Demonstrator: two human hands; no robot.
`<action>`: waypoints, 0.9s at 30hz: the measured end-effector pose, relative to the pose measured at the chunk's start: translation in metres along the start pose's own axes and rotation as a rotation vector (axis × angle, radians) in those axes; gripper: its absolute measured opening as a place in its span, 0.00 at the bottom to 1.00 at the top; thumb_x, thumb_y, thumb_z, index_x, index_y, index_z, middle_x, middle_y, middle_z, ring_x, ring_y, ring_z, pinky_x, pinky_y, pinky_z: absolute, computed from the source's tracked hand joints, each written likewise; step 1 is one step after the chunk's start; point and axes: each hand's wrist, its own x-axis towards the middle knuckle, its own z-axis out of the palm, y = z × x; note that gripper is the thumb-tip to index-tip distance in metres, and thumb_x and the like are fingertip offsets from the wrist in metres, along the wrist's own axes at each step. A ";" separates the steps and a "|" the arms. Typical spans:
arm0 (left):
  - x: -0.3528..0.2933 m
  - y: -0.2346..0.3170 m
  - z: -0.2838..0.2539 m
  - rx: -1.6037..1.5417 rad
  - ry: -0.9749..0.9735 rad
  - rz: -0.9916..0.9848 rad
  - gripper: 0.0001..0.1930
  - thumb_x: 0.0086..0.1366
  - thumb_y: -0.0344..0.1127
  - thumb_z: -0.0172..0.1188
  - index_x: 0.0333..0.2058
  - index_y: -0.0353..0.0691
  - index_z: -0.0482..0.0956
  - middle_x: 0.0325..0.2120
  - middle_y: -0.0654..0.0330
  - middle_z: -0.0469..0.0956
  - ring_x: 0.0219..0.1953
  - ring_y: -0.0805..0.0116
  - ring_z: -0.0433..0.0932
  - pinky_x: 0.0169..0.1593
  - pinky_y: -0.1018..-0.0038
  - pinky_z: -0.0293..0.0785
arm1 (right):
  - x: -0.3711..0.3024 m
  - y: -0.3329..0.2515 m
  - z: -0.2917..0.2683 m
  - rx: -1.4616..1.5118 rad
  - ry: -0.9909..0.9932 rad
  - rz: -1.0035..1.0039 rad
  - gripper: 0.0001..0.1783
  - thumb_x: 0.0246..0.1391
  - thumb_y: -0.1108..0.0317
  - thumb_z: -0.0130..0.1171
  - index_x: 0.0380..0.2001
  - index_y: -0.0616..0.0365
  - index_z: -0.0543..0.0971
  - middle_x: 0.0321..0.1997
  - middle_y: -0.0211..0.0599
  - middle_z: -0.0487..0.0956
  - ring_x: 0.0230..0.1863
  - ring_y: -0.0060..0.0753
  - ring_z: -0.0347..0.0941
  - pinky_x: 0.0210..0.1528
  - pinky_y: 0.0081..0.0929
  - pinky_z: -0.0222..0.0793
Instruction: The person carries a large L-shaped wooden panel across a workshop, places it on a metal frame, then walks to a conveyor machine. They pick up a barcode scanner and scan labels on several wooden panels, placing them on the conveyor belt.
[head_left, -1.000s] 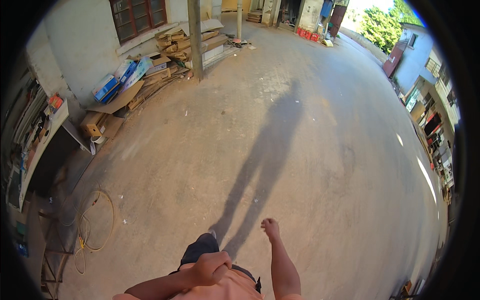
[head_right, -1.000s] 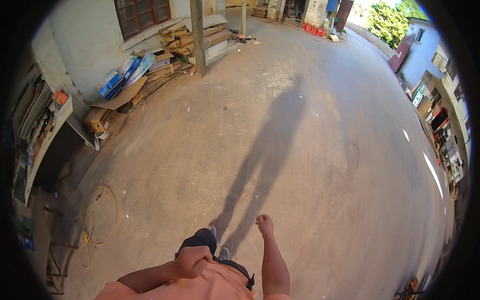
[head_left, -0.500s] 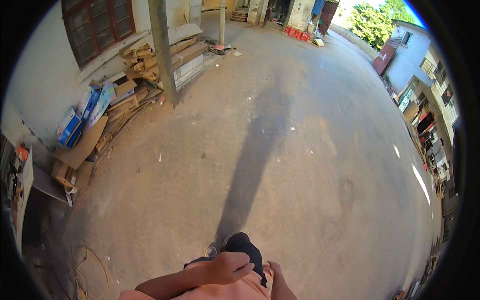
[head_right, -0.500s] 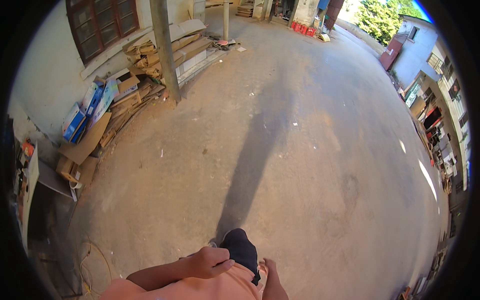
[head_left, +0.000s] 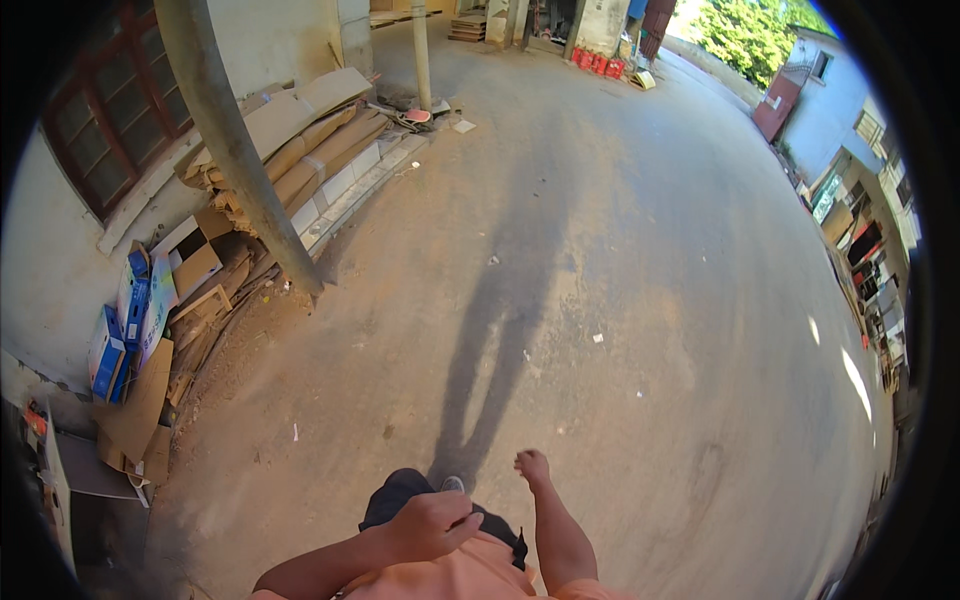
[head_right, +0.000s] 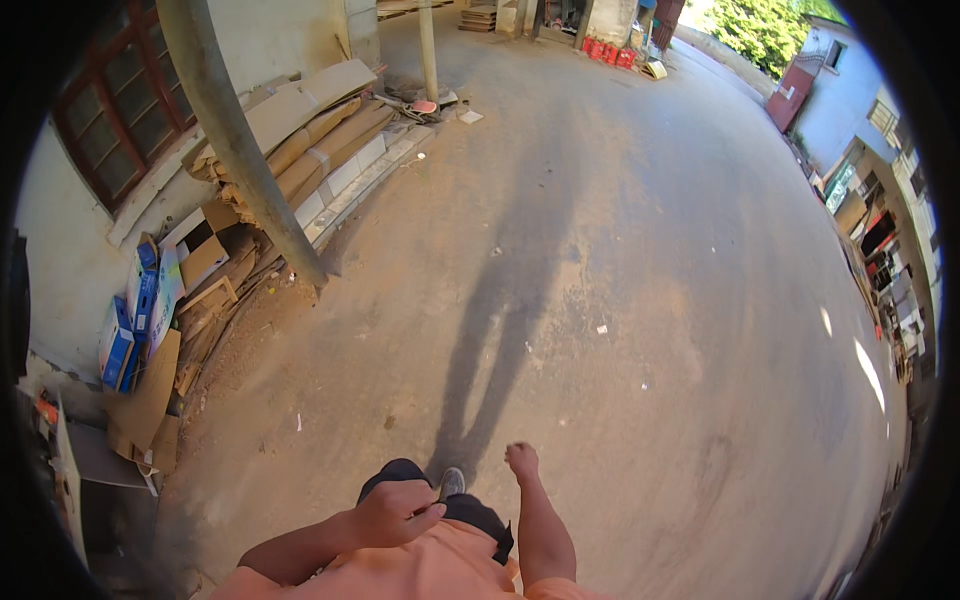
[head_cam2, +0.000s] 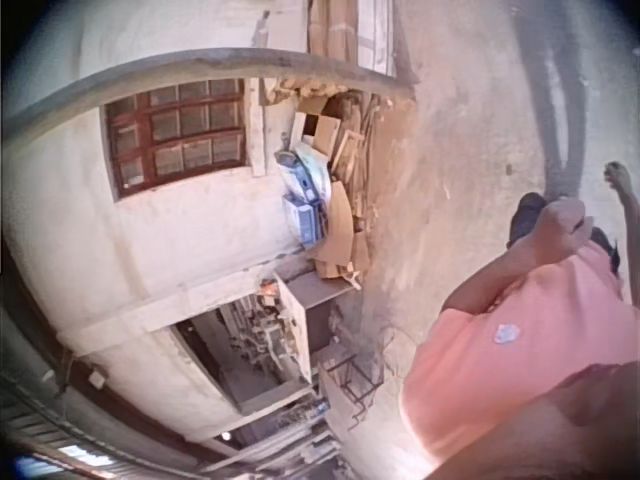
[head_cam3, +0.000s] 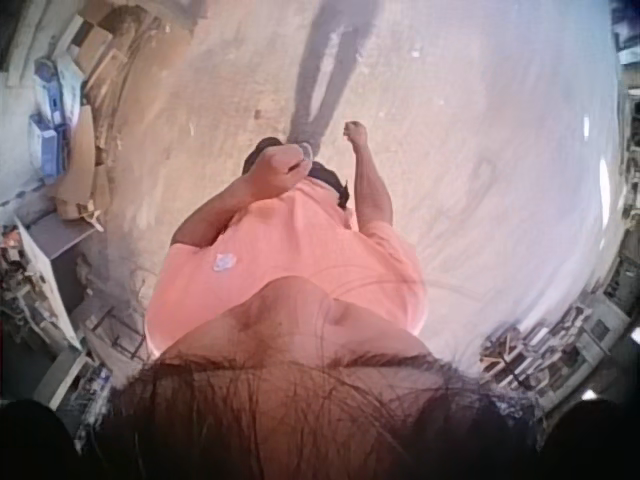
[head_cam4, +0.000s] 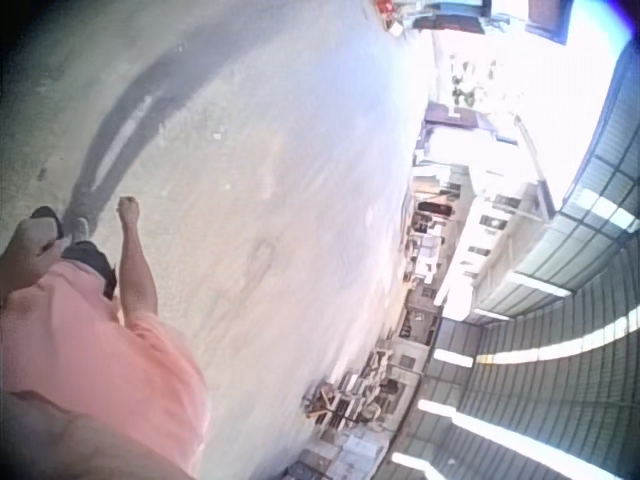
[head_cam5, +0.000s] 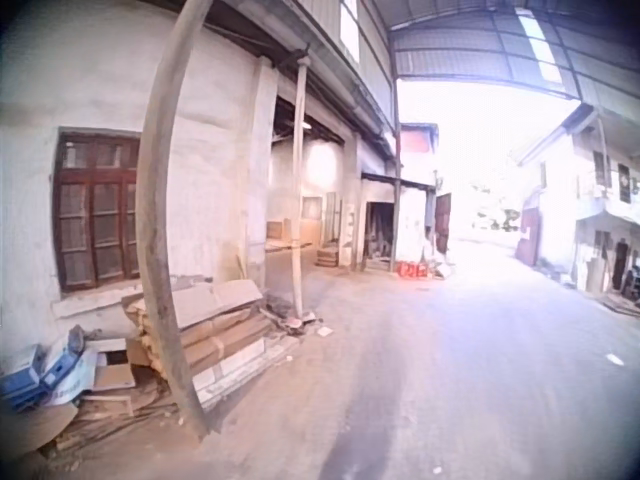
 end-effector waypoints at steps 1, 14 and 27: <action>0.028 -0.016 -0.013 -0.025 -0.002 -0.049 0.13 0.59 0.31 0.62 0.18 0.37 0.69 0.15 0.54 0.66 0.17 0.58 0.68 0.22 0.66 0.63 | 0.047 -0.077 0.011 0.079 -0.058 -0.142 0.16 0.58 0.64 0.54 0.45 0.62 0.77 0.34 0.36 0.82 0.34 0.30 0.80 0.32 0.27 0.73; 0.459 -0.274 -0.141 -0.131 -0.279 -0.050 0.15 0.64 0.39 0.56 0.22 0.36 0.71 0.18 0.48 0.73 0.24 0.45 0.74 0.29 0.56 0.69 | 0.343 -0.378 0.027 -0.785 0.034 0.032 0.48 0.50 0.52 0.63 0.66 0.67 0.54 0.45 0.59 0.80 0.47 0.62 0.76 0.48 0.47 0.71; 0.948 -0.515 -0.266 -0.118 -0.309 -0.154 0.15 0.64 0.39 0.58 0.23 0.34 0.71 0.19 0.47 0.74 0.25 0.46 0.75 0.30 0.58 0.70 | 0.707 -0.402 -0.021 -0.156 0.213 0.719 0.36 0.50 0.59 0.60 0.60 0.66 0.65 0.51 0.54 0.76 0.52 0.50 0.75 0.52 0.42 0.73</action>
